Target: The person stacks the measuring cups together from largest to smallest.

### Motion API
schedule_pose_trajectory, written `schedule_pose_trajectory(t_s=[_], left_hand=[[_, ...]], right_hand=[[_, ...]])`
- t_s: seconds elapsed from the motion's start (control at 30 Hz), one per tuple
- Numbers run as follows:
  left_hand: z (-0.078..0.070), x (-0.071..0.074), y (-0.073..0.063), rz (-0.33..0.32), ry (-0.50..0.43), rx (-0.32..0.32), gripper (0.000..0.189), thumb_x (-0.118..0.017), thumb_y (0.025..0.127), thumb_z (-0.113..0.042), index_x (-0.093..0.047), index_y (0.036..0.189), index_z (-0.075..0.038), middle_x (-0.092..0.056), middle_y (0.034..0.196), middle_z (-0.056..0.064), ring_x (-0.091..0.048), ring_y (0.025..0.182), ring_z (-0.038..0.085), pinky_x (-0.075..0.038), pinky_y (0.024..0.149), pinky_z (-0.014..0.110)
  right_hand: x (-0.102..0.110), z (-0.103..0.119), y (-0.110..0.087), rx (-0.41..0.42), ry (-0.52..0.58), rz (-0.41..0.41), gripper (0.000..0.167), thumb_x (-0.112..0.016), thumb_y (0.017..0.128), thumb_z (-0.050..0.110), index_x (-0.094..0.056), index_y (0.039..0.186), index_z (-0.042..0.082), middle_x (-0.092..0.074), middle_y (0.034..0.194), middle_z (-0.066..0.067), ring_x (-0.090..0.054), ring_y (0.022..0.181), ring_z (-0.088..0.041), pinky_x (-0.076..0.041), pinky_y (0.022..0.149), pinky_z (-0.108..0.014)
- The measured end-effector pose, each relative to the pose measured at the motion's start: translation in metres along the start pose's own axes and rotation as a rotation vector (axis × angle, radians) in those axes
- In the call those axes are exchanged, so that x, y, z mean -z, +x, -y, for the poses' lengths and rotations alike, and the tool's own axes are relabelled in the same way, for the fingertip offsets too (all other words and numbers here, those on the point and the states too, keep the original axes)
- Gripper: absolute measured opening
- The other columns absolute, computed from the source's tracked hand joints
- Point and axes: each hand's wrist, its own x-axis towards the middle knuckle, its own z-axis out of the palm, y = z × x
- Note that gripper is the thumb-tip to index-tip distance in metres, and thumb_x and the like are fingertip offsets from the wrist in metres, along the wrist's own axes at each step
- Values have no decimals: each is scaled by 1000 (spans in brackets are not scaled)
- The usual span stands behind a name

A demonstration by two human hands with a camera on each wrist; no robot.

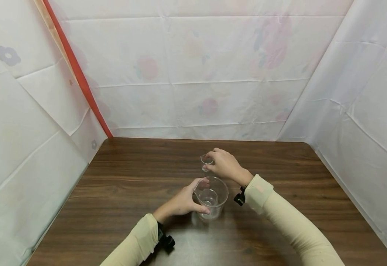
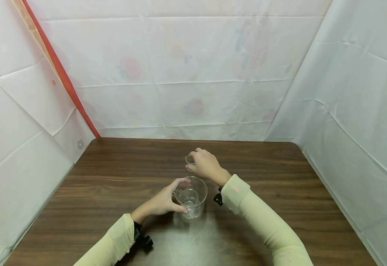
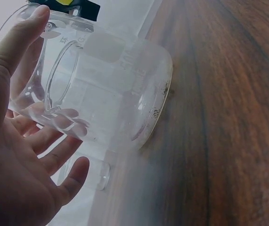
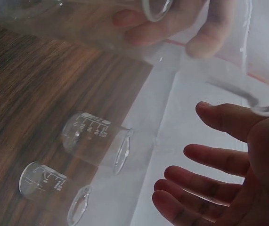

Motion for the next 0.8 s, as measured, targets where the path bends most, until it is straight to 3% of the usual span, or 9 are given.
schedule_pose_trajectory(t_s=[0.4,0.53,0.8], left_hand=[[1,-1,0,-10,-7,3,91,-88,71,-29,-37,144,-12,-58,137,5,-52,129,23,-40,109,42],[1,-1,0,-18,-12,1,92,-88,70,-28,-37,144,-10,-58,137,6,-52,129,24,-40,108,41],[-1,-1,-2,-12,-23,16,92,-88,70,-27,-37,144,-8,-57,137,8,-52,128,23,-40,108,43]], right_hand=[[-9,-14,11,-35,-41,-26,40,-71,89,30,-66,119,5,-64,98,-8,-57,78,-17,-50,69,-33],[-10,-17,15,-45,-57,-22,40,-71,89,32,-67,118,4,-65,99,-8,-59,82,-18,-51,73,-35],[-17,-20,22,-70,-49,8,44,-73,88,32,-66,120,3,-63,92,-7,-55,74,-17,-48,67,-33]])
